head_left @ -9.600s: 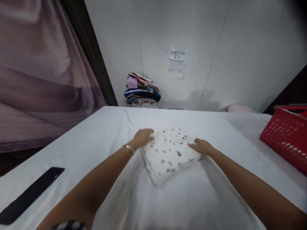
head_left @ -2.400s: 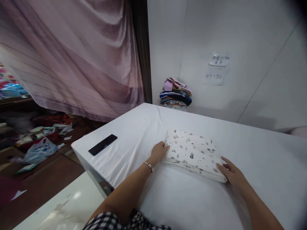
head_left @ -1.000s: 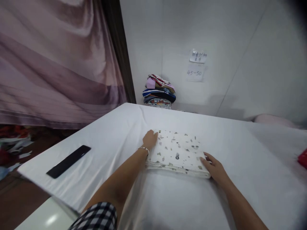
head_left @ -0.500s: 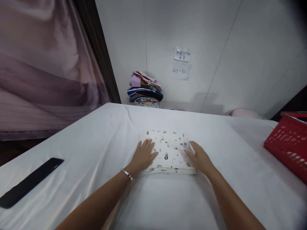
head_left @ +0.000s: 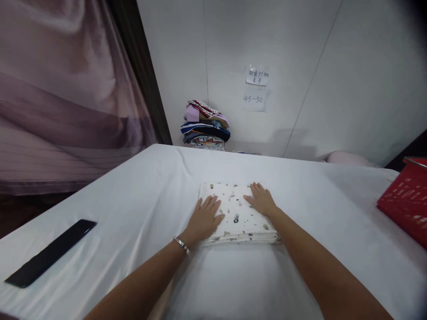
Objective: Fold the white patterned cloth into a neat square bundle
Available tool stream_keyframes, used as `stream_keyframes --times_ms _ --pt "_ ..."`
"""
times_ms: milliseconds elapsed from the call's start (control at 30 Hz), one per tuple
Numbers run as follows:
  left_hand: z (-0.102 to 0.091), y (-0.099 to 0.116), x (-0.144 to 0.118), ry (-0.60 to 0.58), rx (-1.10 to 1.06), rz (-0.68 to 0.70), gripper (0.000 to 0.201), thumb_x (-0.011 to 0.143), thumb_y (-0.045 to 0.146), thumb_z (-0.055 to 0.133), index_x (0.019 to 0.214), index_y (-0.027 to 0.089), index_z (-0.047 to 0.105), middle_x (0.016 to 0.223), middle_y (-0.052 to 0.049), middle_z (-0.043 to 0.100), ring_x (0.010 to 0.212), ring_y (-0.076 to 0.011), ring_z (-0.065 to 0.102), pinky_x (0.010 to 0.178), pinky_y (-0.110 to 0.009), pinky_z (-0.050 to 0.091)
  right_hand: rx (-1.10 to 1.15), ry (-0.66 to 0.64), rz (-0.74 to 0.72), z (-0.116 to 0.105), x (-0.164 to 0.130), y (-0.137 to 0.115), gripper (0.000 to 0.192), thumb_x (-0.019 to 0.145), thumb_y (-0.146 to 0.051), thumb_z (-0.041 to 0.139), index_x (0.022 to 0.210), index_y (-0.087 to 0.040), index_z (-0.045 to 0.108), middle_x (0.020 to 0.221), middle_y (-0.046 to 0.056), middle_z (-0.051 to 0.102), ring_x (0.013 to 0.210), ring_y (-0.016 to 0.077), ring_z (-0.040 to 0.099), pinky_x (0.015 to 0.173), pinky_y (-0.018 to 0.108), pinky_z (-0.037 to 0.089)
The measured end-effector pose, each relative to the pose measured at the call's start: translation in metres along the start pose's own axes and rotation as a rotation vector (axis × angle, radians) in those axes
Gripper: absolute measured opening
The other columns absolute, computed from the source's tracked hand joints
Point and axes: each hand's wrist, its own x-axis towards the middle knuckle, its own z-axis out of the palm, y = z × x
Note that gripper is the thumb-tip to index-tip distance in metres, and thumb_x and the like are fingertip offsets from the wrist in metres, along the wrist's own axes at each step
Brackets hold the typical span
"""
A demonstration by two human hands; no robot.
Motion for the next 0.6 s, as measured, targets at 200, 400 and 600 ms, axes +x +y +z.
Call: stream_keyframes --times_ms 200,400,600 --pt "-0.002 0.0 0.0 -0.021 -0.011 0.002 0.051 0.092 0.047 0.028 0.133 0.019 0.043 0.142 -0.008 0.038 0.133 -0.026 0.03 0.107 -0.049 0.024 0.219 0.036 -0.029 -0.007 -0.013 0.0 0.071 0.086 -0.052 0.037 0.142 -0.01 0.026 0.151 0.011 0.014 0.139 0.0233 0.004 0.111 0.04 0.012" --pt "-0.004 0.001 0.0 -0.012 -0.026 -0.004 0.05 0.091 0.046 0.031 0.131 0.02 0.046 0.141 -0.009 0.039 0.132 -0.0271 0.031 0.107 -0.051 0.024 0.598 0.137 0.26 -0.005 -0.065 0.009 0.067 0.08 -0.039 0.051 0.14 -0.015 0.032 0.146 0.012 0.029 0.133 0.0236 0.03 0.108 0.038 0.025" --pt "-0.002 0.001 0.002 -0.03 -0.056 -0.005 0.048 0.09 0.044 0.033 0.13 0.021 0.046 0.141 -0.009 0.039 0.132 -0.0281 0.031 0.106 -0.052 0.024 1.054 0.205 0.384 -0.002 -0.123 0.013 0.065 0.076 -0.033 0.06 0.136 -0.017 0.038 0.127 0.01 0.054 0.109 0.0199 0.056 0.089 0.03 0.047"
